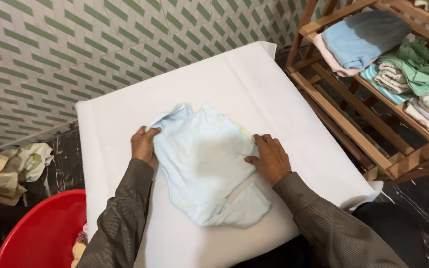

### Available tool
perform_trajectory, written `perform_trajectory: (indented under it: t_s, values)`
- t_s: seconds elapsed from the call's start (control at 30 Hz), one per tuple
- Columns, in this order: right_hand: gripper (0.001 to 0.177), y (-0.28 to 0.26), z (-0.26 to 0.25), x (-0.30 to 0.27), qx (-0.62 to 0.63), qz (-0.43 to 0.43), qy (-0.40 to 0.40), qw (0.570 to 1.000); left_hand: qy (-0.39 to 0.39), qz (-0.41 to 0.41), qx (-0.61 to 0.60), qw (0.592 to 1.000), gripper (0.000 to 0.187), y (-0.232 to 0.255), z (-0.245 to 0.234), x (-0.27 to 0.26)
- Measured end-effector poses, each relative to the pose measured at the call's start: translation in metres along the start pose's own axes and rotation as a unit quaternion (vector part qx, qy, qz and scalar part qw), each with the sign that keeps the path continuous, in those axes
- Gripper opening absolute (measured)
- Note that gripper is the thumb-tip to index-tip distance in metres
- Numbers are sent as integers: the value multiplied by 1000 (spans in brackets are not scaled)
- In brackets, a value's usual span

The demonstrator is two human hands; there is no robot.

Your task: The person folds several small garments one at a time on a white-covered table. They smooth and fold a light blue garment, a yellow garment, and a patterned cloth, then place each folded item onto a nearby wooden shelf.

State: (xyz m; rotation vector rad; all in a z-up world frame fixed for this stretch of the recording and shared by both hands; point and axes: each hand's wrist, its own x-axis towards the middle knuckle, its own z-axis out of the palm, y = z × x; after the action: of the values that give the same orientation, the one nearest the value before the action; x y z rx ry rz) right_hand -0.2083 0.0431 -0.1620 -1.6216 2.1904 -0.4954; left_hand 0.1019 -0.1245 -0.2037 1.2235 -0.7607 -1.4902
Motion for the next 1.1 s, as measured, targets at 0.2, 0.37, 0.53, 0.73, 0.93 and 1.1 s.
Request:
perform_trajectory:
  t_s: [0.2,0.37,0.53,0.73,0.93,1.1]
  values:
    - [68,10,6,10,95,26,-28,995,108,89,126,982,55,-9,-13,14]
    - [72,22,3,17,107,48,-75,990,78,99,589,798,47,14,-13,42]
    - [67,23,0,19,116,52,-91,988,216,46,404,888,51,3,-21,72]
    - [68,21,-5,17,83,45,-116,989,200,38,90,975,47,-10,-31,68]
    - [69,19,-11,23,82,50,-130,987,232,366,541,721,60,2,-4,12]
    - [68,15,-15,29,65,68,-158,983,55,338,552,760,22,4,45,9]
